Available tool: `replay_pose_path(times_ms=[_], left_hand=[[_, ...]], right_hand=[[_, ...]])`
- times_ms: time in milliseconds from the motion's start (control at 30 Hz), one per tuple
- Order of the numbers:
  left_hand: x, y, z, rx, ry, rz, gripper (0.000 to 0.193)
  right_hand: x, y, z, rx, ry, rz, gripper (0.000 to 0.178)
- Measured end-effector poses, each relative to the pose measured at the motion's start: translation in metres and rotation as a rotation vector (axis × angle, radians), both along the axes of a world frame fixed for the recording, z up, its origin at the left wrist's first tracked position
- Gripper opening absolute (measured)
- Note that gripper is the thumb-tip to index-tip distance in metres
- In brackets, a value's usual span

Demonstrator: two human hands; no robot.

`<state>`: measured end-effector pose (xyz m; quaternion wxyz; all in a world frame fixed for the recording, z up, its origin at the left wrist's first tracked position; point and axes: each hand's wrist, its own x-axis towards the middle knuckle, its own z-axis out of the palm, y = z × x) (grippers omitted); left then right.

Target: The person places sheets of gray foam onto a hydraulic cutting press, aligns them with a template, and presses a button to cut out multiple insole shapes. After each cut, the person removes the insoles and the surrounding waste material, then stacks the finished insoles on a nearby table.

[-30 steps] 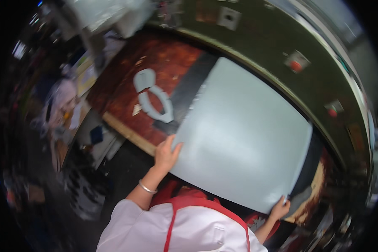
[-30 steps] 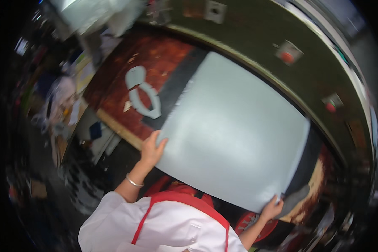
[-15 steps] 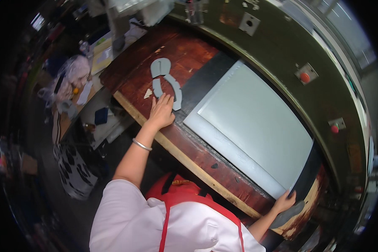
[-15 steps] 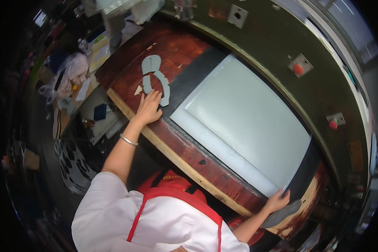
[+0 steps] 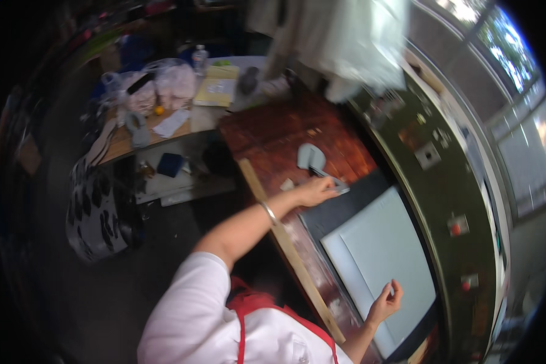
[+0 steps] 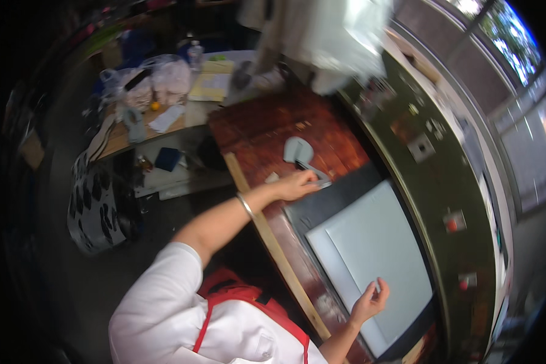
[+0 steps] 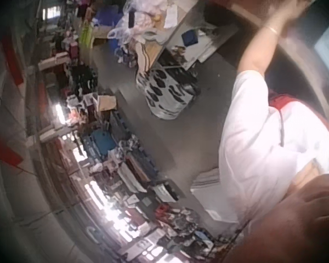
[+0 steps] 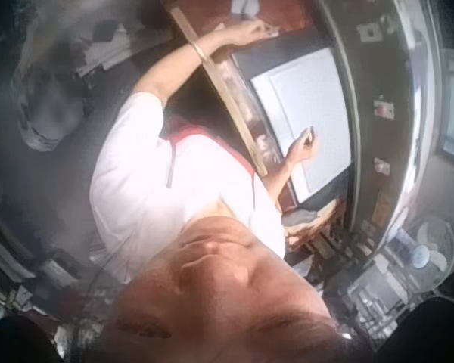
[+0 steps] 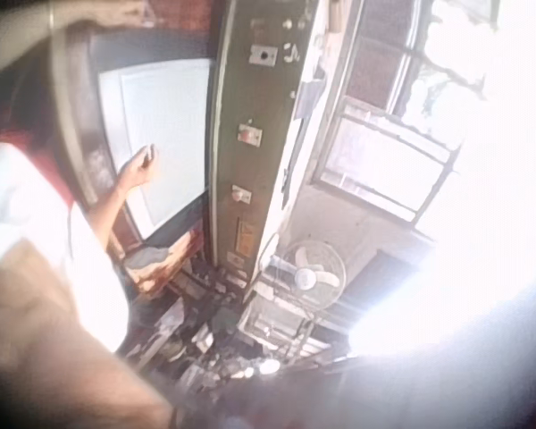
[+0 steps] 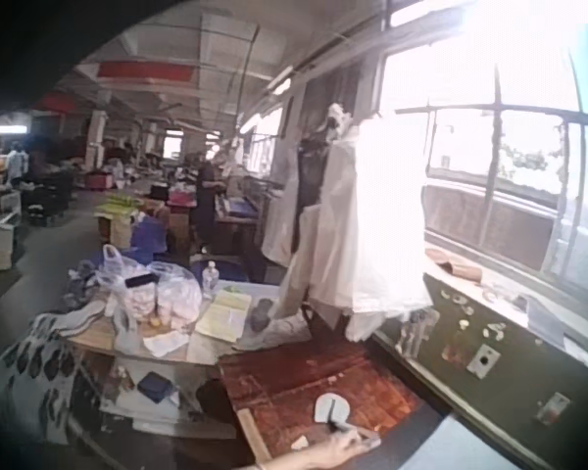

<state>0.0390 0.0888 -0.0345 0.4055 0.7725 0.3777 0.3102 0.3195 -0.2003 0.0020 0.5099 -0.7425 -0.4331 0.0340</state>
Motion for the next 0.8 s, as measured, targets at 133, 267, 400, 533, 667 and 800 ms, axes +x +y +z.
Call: replay_pose_path(times_ms=[133,267,400,533,667,800], left_hand=[[-0.036,-0.009,0.047,-0.195,-0.946,-0.174,0.031],[-0.118,-0.056,0.083,0.021,-0.582,-0.111,0.047],[-0.179,-0.100,0.099,0.466,-0.395,0.119,0.055],[-0.250,-0.121,0.105,0.507,0.177,0.465,0.064],[-0.319,-0.111,0.107,0.630,0.364,0.722,0.049],[-0.401,-0.089,0.083,0.535,0.107,0.931,0.033]], right_hand=[[-0.118,0.077,0.021,0.052,0.192,0.481,0.017],[-0.234,0.138,0.049,0.151,0.151,0.684,0.025],[-0.322,0.173,0.067,0.126,0.094,0.885,0.039],[-0.392,0.190,0.060,0.019,0.363,1.130,0.033],[-0.449,0.228,0.051,-0.223,0.440,1.352,0.025],[-0.505,0.291,0.049,-0.118,0.185,1.822,0.023]])
